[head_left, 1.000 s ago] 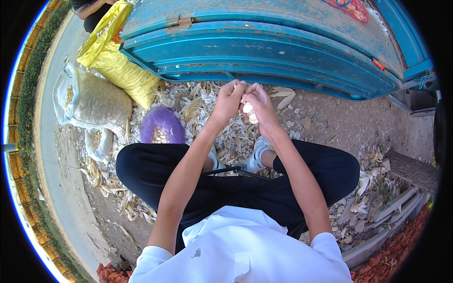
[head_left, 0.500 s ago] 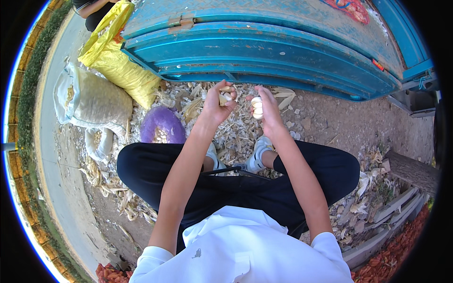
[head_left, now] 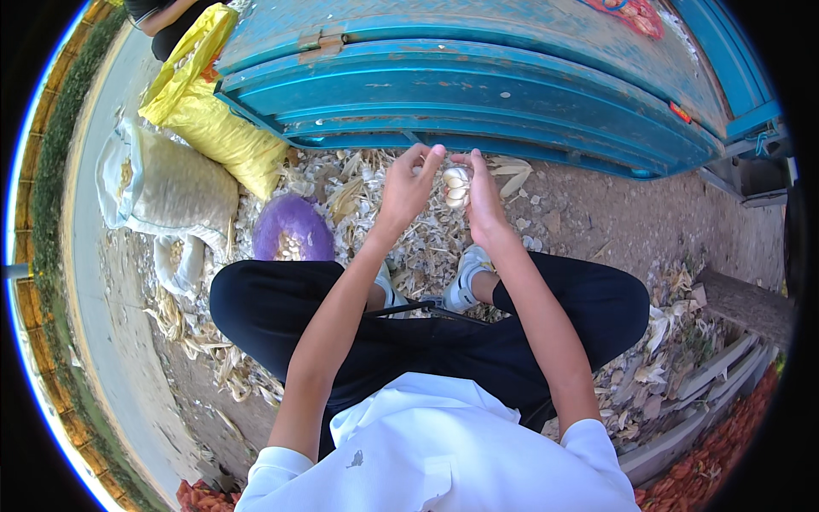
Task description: The person sits cross-legged on the ground and peels garlic cloves by hand, removing the outer skins and placing the peeled cloves into a yellow sack. The person repeatedly picks up garlic from a blue truck bed, peels each clove, and deposits it into the sack.
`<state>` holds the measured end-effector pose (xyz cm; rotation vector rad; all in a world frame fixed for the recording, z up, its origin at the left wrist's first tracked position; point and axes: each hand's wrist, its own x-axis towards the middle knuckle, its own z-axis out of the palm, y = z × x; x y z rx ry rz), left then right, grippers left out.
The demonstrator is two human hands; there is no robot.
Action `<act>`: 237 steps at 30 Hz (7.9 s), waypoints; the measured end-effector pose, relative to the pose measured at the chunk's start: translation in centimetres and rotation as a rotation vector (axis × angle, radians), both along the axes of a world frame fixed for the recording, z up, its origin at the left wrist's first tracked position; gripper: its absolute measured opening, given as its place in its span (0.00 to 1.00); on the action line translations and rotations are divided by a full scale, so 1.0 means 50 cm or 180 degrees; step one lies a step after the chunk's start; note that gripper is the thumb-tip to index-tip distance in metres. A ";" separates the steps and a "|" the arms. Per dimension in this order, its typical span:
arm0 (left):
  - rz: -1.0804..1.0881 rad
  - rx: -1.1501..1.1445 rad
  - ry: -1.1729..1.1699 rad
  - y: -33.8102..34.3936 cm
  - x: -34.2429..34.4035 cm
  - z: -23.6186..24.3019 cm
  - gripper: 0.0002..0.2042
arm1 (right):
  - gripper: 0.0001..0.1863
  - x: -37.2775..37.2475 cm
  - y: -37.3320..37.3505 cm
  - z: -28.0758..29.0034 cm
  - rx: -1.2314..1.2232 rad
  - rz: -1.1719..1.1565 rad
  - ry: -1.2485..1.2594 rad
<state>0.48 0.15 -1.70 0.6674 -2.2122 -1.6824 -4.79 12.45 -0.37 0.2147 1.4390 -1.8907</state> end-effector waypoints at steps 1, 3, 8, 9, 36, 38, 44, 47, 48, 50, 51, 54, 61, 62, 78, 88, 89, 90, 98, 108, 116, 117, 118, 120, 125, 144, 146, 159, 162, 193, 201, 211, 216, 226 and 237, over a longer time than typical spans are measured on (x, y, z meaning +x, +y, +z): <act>-0.0168 -0.0588 0.0161 0.015 0.001 0.024 0.18 | 0.24 -0.002 0.004 0.000 0.0030 0.0007 0.0060; -0.0873 -0.1146 -0.0205 0.023 0.012 0.053 0.17 | 0.25 -0.012 0.003 -0.007 0.0063 -0.0094 0.0056; -0.1301 -0.2042 0.0032 0.022 0.023 0.059 0.16 | 0.28 -0.017 0.013 0.008 0.0287 0.0408 -0.0051; -0.1306 -0.2233 0.0153 0.022 0.022 0.056 0.15 | 0.28 -0.021 0.015 0.009 0.0320 0.0498 -0.0036; 0.0054 0.4803 0.0509 -0.036 0.005 -0.002 0.09 | 0.16 -0.041 0.029 -0.042 -0.0877 -0.0138 -0.0845; 0.0143 0.4850 0.0513 -0.041 0.005 0.002 0.08 | 0.15 -0.041 0.025 -0.043 -0.0842 -0.0233 -0.0829; 0.0600 0.4916 0.0742 -0.084 0.023 -0.010 0.06 | 0.13 -0.032 0.016 -0.055 -0.0864 -0.0071 -0.0898; 0.1555 0.5109 0.0878 -0.137 0.040 -0.039 0.05 | 0.12 -0.031 0.016 -0.061 -0.0824 -0.0172 -0.1036; 0.1981 0.5043 0.1014 -0.161 0.037 -0.031 0.05 | 0.12 -0.035 0.026 -0.065 -0.0872 -0.0167 -0.1022; 0.2615 0.4730 0.1325 -0.243 0.041 -0.004 0.05 | 0.13 -0.038 0.039 -0.077 -0.0952 -0.0170 -0.1001; 0.2877 0.4513 0.1468 -0.295 0.057 0.010 0.05 | 0.13 -0.025 0.050 -0.077 -0.0871 -0.0206 -0.1071; 0.2745 0.3584 0.2134 -0.569 0.032 0.236 0.10 | 0.12 -0.030 0.014 -0.058 -0.1022 -0.0138 -0.1108; 0.3014 0.2558 0.2080 -0.622 -0.018 0.389 0.29 | 0.13 -0.030 0.023 -0.033 -0.1223 -0.0133 -0.1133; 0.2821 0.2122 0.2033 -0.650 0.024 0.345 0.27 | 0.13 -0.019 0.006 -0.012 -0.1305 -0.0066 -0.1168; -0.0702 -0.1844 -0.0146 0.062 0.048 0.064 0.15 | 0.09 -0.012 0.013 -0.002 -0.1334 0.0256 -0.0479; -0.0034 -0.0959 0.0393 0.055 0.049 0.047 0.12 | 0.13 0.008 0.011 0.019 -0.1615 0.0288 -0.0300; 0.0016 -0.0736 0.0463 0.059 0.045 0.047 0.13 | 0.13 0.006 0.011 0.023 -0.1676 0.0266 -0.0276; 0.0063 -0.0516 0.0537 0.063 0.038 0.049 0.13 | 0.13 0.002 0.011 0.024 -0.1741 0.0243 -0.0247; 0.0665 0.3411 0.0197 0.032 0.027 0.064 0.08 | 0.14 -0.009 0.010 0.036 -0.1675 -0.0034 -0.0408; 0.0184 0.2309 -0.0170 0.033 0.036 0.078 0.09 | 0.16 -0.011 0.016 0.014 -0.0937 -0.0335 -0.0356; 0.2642 0.4534 0.0326 -0.083 0.056 -0.014 0.09 | 0.12 -0.027 0.021 -0.024 -0.1065 -0.0616 -0.0956; 0.2975 0.4405 0.0632 -0.123 0.055 0.003 0.09 | 0.12 -0.029 0.027 -0.024 -0.1091 -0.0576 -0.0956; 0.2980 0.4097 0.0810 -0.174 0.051 0.042 0.09 | 0.13 -0.034 0.034 -0.028 -0.1114 -0.0520 -0.0908; 0.3133 0.3486 0.1759 -0.347 0.042 0.139 0.08 | 0.15 -0.026 0.025 -0.032 -0.1216 -0.0312 -0.0892; 0.2849 0.1871 0.1674 -0.643 0.012 0.432 0.28 | 0.14 -0.009 0.006 -0.005 -0.1267 -0.0108 -0.1013; -0.1437 -0.2466 0.0443 0.024 0.027 0.151 0.17 | 0.20 -0.005 0.016 0.055 -0.0890 0.0005 -0.0298; -0.1394 -0.2408 0.0433 0.024 0.025 0.135 0.16 | 0.20 -0.004 0.019 0.044 -0.0738 0.0128 -0.0167; -0.0772 -0.2323 0.0210 0.033 0.027 0.092 0.07 | 0.21 0.015 0.008 0.037 -0.0666 0.0179 -0.0237; -0.0499 -0.1951 0.0139 0.037 0.021 0.091 0.09 | 0.22 0.014 0.008 0.031 -0.0815 0.0173 -0.0243; -0.1425 0.1262 -0.1623 -0.158 0.004 0.177 0.11 | 0.16 -0.003 0.011 0.042 -0.1350 0.0042 -0.0653; -0.2102 -0.0471 -0.4278 -0.446 0.230 0.129 0.17 | 0.18 0.012 0.003 0.060 -0.1156 0.0337 -0.0396; -0.2241 -0.2486 -0.2073 -0.329 0.150 0.154 0.16 | 0.19 0.013 0.002 0.063 -0.0906 0.0638 -0.0184; -0.2341 -0.2320 -0.1085 -0.082 0.050 0.247 0.18 | 0.16 0.011 0.009 0.062 -0.0679 0.0820 0.0122; -0.1705 -0.4280 0.0719 -0.024 0.034 0.146 0.10 | 0.10 0.017 0.000 0.062 -0.0481 0.0475 -0.0015; -0.1311 -0.4684 0.0959 -0.039 0.032 0.121 0.10 | 0.08 0.016 0.005 0.043 -0.1197 0.0488 -0.0781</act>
